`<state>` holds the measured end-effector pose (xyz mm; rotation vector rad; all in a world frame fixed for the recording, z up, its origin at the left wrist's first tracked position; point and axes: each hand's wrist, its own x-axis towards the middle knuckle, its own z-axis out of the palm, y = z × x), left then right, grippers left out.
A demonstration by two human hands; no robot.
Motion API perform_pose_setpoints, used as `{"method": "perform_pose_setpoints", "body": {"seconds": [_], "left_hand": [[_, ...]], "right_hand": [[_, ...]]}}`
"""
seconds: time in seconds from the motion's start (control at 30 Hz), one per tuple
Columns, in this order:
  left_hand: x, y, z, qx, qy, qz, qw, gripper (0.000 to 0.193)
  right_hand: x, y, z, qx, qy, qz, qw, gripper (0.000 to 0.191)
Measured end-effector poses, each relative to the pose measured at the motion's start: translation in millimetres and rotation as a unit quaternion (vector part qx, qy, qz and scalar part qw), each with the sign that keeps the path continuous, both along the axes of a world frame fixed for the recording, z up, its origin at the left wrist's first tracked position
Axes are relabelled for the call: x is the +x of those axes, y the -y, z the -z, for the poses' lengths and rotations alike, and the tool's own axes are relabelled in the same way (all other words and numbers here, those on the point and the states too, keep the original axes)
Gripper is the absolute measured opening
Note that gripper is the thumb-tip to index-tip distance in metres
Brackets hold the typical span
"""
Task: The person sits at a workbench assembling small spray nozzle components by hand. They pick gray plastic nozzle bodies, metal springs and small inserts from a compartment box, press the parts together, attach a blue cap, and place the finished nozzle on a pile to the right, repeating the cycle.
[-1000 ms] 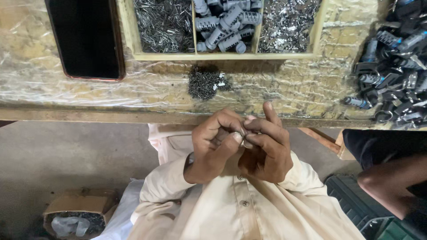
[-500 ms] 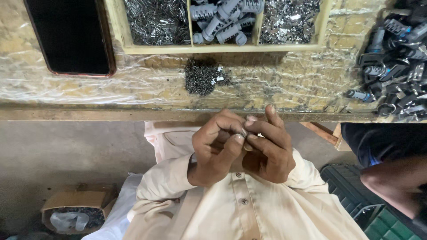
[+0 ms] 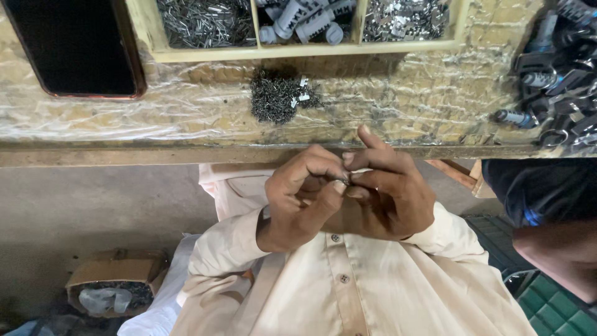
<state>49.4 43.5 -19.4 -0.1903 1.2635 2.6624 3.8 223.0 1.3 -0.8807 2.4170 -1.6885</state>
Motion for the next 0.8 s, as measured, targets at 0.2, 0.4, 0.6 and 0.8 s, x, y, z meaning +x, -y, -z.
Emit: {"method": "perform_pose_setpoints", "body": {"seconds": [0.2, 0.4, 0.6, 0.8], "left_hand": [[-1, 5, 1, -0.061, -0.005, 0.045, 0.997, 0.006], [-7, 15, 0, -0.081, -0.039, 0.047, 0.995, 0.008], [-14, 20, -5, -0.098, -0.067, 0.063, 0.991, 0.009], [-12, 20, -4, -0.003, 0.003, 0.058, 0.998, 0.011]], "right_hand": [[-12, -11, -5, 0.036, -0.036, -0.089, 0.995, 0.032], [-19, -13, -12, 0.060, -0.005, -0.080, 0.995, 0.032], [-22, -6, -8, 0.052, -0.033, -0.088, 0.994, 0.027], [-27, -10, -4, 0.069, -0.117, -0.135, 0.981, 0.024]]}}
